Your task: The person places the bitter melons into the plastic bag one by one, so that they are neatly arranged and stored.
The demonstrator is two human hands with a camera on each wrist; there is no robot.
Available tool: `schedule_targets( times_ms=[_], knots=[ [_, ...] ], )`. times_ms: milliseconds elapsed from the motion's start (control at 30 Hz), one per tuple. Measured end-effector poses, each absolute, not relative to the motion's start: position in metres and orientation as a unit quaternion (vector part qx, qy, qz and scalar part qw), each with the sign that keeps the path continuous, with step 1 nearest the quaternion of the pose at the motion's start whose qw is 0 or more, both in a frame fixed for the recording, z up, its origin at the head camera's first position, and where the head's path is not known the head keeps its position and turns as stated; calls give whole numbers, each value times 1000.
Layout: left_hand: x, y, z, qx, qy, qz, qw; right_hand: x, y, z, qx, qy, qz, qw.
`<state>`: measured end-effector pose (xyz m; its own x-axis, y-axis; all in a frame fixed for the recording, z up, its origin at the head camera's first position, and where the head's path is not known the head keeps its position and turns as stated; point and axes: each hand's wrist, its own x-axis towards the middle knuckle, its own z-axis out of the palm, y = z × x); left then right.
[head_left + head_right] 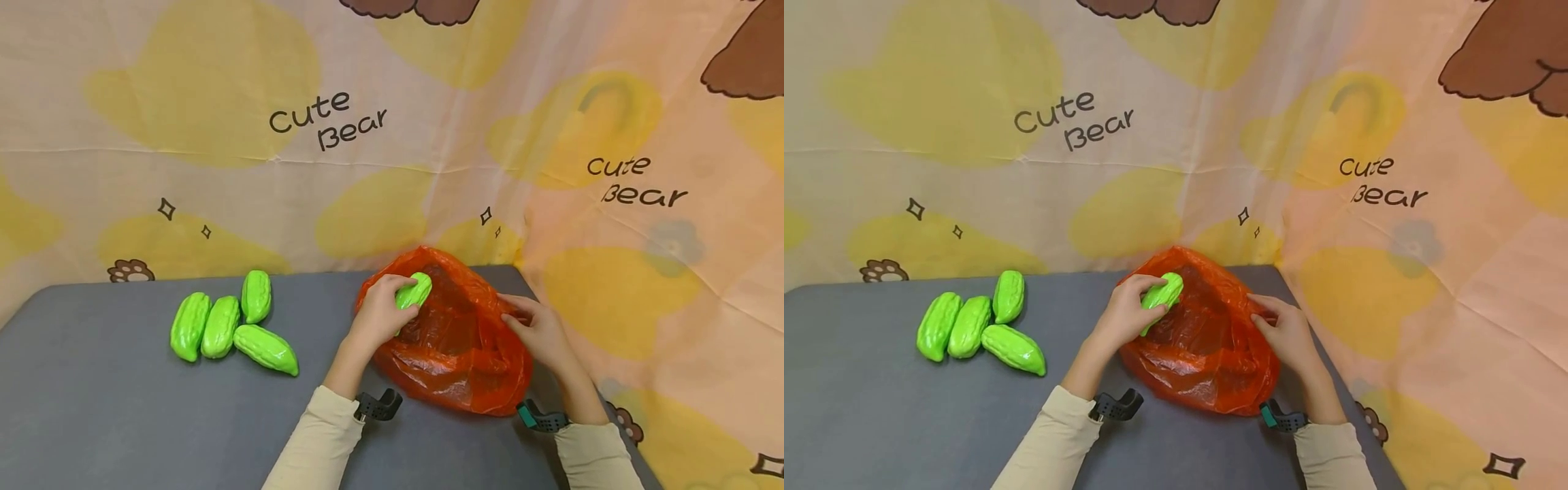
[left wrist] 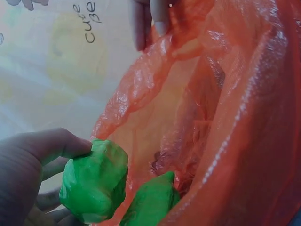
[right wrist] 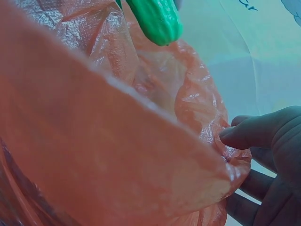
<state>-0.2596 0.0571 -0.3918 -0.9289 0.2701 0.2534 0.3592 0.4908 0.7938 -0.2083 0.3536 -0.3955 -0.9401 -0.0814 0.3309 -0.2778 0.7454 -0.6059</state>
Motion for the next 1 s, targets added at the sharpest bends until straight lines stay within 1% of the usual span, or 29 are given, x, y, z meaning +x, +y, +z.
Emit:
schedule_targets(
  times_ms=[433, 833, 1000],
  knots=[
    [-260, 60, -400, -182, -865, -467, 22, -207, 353, -394, 94, -925, 342, 136],
    [-260, 64, -407, -179, -864, -470, 17, -207, 352, -392, 91, -924, 346, 134],
    [-259, 67, -408, -180, -870, -459, 25, -206, 351, -392, 90, -925, 343, 135]
  ],
)
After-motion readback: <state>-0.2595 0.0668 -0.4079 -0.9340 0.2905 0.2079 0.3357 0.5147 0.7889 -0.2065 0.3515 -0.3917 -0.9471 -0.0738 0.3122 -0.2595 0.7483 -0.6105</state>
